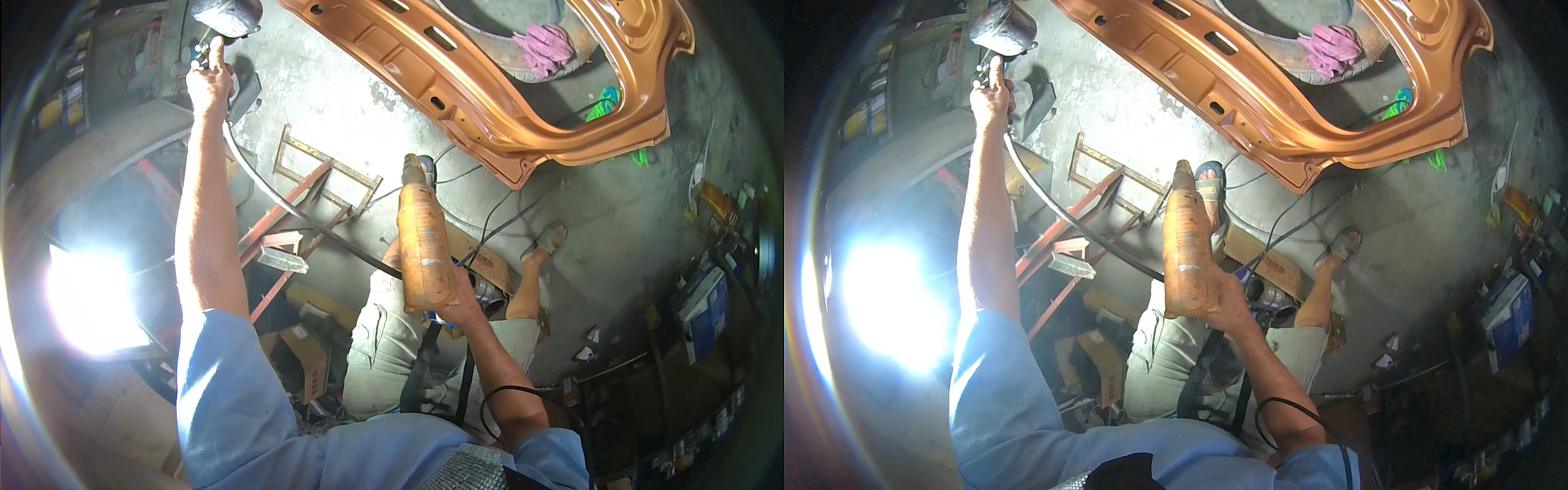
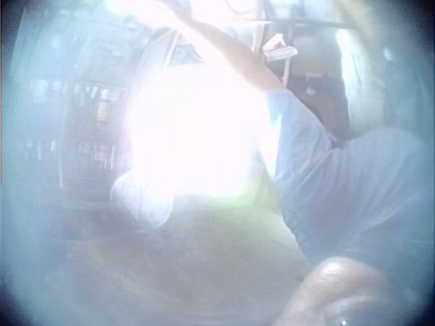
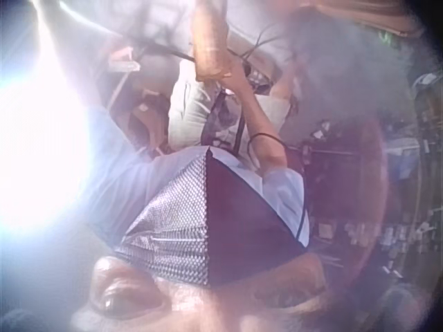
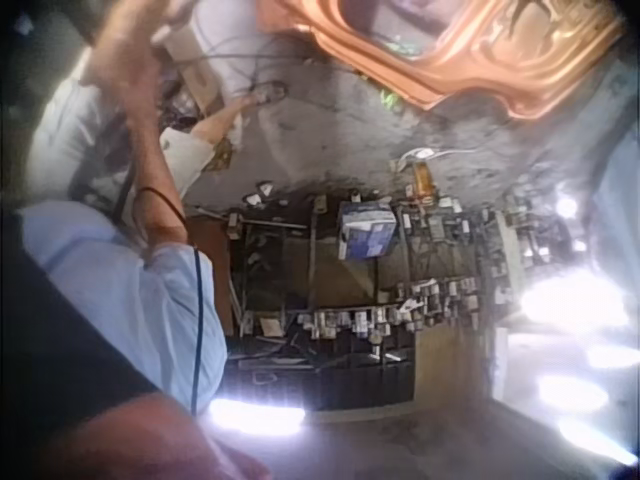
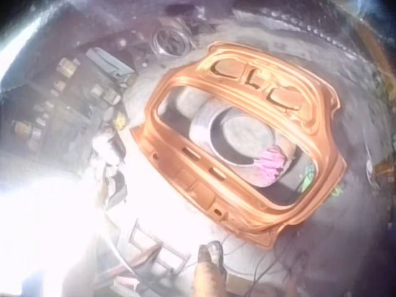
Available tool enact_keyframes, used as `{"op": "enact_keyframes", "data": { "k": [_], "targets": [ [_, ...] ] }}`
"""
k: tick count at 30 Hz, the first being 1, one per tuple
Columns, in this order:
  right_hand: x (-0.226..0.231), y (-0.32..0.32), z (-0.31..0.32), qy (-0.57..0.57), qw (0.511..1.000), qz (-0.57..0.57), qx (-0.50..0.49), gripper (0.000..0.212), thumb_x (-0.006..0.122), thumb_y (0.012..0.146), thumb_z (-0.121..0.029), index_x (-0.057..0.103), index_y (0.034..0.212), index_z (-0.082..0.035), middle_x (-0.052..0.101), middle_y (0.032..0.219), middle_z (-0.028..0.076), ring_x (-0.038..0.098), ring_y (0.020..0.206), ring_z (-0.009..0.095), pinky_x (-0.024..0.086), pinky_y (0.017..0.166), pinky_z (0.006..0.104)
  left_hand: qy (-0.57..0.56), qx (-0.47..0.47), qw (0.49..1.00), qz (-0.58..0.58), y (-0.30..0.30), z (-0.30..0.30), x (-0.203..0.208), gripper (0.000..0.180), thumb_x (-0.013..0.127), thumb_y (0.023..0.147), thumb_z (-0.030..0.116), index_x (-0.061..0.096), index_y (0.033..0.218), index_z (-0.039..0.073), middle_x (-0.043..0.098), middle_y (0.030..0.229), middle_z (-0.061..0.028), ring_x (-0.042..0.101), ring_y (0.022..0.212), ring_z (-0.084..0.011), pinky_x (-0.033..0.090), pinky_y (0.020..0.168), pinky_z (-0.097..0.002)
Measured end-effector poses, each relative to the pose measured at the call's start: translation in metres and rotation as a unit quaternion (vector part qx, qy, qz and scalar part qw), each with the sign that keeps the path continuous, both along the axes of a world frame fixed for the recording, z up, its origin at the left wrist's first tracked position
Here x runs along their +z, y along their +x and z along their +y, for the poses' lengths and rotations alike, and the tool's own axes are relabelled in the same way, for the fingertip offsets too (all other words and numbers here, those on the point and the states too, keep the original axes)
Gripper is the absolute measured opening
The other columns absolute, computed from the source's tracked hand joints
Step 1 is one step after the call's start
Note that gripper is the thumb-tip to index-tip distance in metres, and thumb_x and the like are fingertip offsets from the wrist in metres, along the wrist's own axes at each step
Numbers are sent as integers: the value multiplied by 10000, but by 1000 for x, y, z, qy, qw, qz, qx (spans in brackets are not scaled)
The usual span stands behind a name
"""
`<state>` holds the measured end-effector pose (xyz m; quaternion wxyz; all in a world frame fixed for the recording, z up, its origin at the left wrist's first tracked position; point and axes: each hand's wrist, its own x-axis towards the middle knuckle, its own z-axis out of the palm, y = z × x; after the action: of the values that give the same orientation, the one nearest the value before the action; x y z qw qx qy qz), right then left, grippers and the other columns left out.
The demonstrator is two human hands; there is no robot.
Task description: The person uses a spray gun to apply paint to a large orange car part while simultaneously using a heat gun to warm the surface. The person moves around the part to cover different areas and occasionally wipes the surface with a cloth.
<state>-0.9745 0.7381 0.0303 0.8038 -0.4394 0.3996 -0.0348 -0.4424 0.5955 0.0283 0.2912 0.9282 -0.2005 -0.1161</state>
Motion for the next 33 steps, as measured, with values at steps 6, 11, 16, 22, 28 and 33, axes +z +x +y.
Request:
{"op": "enact_keyframes", "data": {
  "k": [6,11,16,22,28,33],
  "targets": [
    [-17,31,-6,-96,995,15,21,496,850,782,-191,629,1207,-63,750,1026,149,746,952,332,577,810,378,49,-48,995,-67,43,-28,-15,669,577,960,673,783,801,57,590,499,-68,545,449,-180,477,524,-352],
    [-20,26,-16,-74,996,1,49,557,834,786,-270,601,1252,-72,739,1005,189,714,986,398,576,794,404,-4,-11,990,138,26,-20,-19,653,728,897,610,622,655,13,541,532,-52,456,419,-145,390,420,-325],
    [-8,-27,-14,-52,995,24,78,694,858,766,-323,568,1349,-83,736,1095,188,725,1032,362,567,852,393,94,-58,982,155,-47,20,-13,643,703,906,614,611,661,27,537,526,-56,494,420,-160,397,419,-336],
    [11,-133,9,69,996,46,22,755,902,735,-380,587,1341,-59,743,1118,126,715,1031,185,544,891,350,55,-85,968,229,-171,79,0,547,660,964,543,595,735,51,531,549,-33,482,420,-137,377,413,-310],
    [45,-236,5,359,912,9,-198,681,900,785,-200,583,1344,24,685,1189,20,623,1033,97,523,925,308,104,-122,961,225,-286,134,-4,506,601,1025,475,613,756,47,533,553,-20,505,520,-144,423,539,-319],
    [57,-299,-1,302,931,25,-203,404,713,940,-195,621,1263,30,690,1127,30,653,966,113,555,838,300,147,-187,946,219,-370,162,-5,380,671,1009,341,618,783,39,591,637,-42,541,597,-145,454,589,-324]
  ]
}}
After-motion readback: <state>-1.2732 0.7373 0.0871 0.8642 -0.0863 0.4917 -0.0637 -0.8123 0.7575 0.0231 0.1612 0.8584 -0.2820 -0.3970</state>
